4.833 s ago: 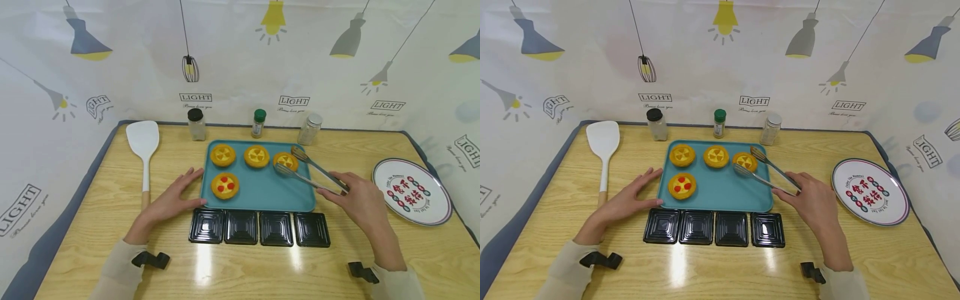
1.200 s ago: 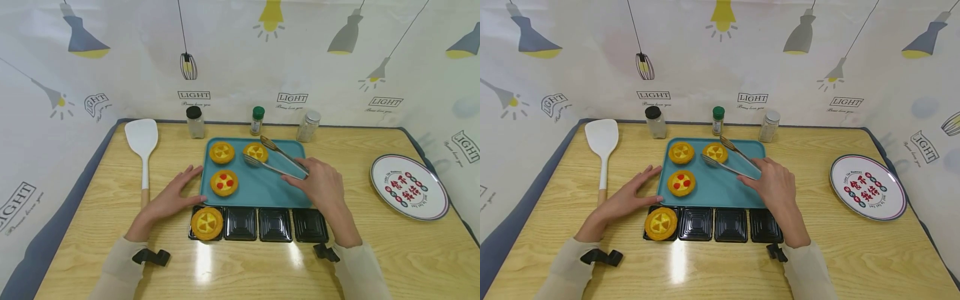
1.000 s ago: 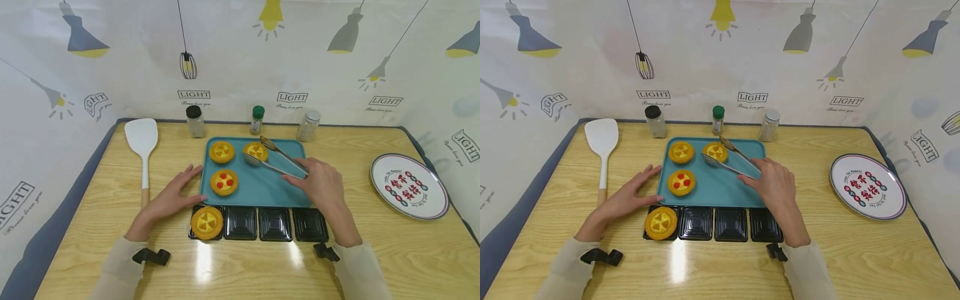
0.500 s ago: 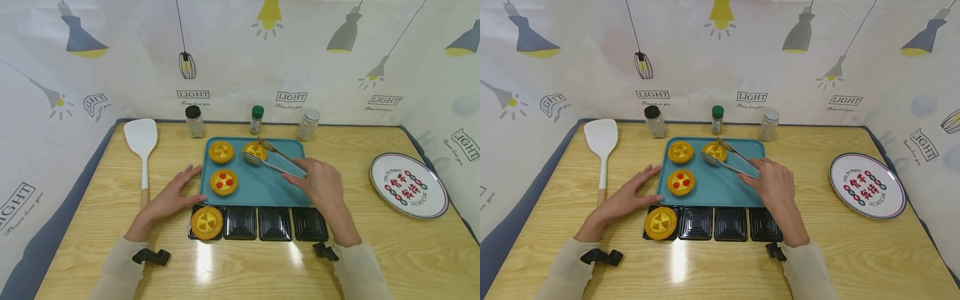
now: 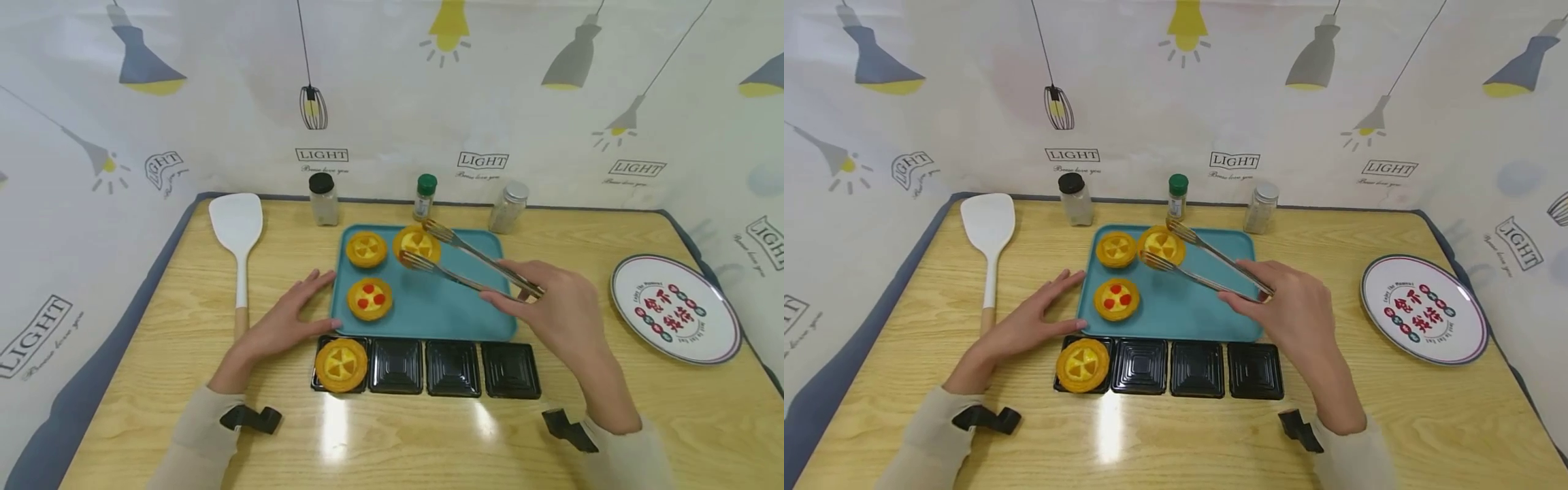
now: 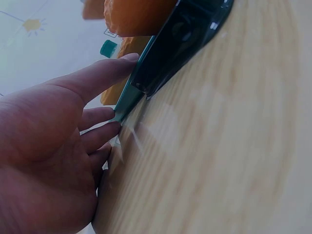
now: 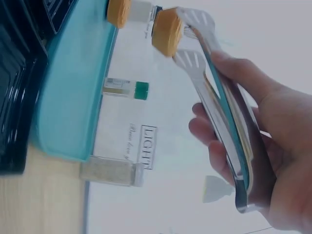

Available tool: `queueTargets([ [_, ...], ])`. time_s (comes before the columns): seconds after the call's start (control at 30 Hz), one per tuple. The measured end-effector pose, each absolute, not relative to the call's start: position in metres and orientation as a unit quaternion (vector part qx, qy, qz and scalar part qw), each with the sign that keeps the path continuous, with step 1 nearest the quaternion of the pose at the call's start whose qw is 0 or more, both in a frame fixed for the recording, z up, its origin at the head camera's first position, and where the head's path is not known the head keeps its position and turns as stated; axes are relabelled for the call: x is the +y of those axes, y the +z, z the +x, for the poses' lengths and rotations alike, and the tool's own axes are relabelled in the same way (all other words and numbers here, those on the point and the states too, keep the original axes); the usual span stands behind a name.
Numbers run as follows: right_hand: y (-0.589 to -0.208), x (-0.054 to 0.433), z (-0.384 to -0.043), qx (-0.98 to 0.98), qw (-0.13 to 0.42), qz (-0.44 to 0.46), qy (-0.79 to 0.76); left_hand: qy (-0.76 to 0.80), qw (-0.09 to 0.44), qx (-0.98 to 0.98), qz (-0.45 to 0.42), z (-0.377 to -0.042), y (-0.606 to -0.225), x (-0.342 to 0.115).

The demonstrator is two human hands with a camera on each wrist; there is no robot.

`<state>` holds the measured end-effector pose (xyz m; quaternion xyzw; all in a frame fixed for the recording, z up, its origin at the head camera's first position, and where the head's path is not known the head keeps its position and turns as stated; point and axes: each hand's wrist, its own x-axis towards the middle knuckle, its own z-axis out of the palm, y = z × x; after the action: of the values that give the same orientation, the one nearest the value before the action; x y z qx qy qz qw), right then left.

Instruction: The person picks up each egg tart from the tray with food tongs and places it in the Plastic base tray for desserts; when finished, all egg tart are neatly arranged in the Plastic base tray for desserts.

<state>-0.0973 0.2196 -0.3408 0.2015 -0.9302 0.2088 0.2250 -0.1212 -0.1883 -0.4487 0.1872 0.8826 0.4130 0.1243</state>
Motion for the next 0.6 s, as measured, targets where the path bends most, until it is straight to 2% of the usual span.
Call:
queueTargets([
  [0.23, -0.333, 0.23, -0.069, -0.908, 0.2, 0.284, 0.232, 0.413, 0.128, 0.883, 0.184, -0.121, -0.447, -0.188],
  [0.47, -0.347, 0.232, -0.047, -0.898, 0.148, 0.342, 0.234, 0.413, 0.127, 0.882, 0.186, -0.122, -0.448, -0.188],
  [0.6, -0.354, 0.232, -0.04, -0.894, 0.141, 0.357, 0.233, 0.413, 0.129, 0.883, 0.184, -0.122, -0.449, -0.188],
])
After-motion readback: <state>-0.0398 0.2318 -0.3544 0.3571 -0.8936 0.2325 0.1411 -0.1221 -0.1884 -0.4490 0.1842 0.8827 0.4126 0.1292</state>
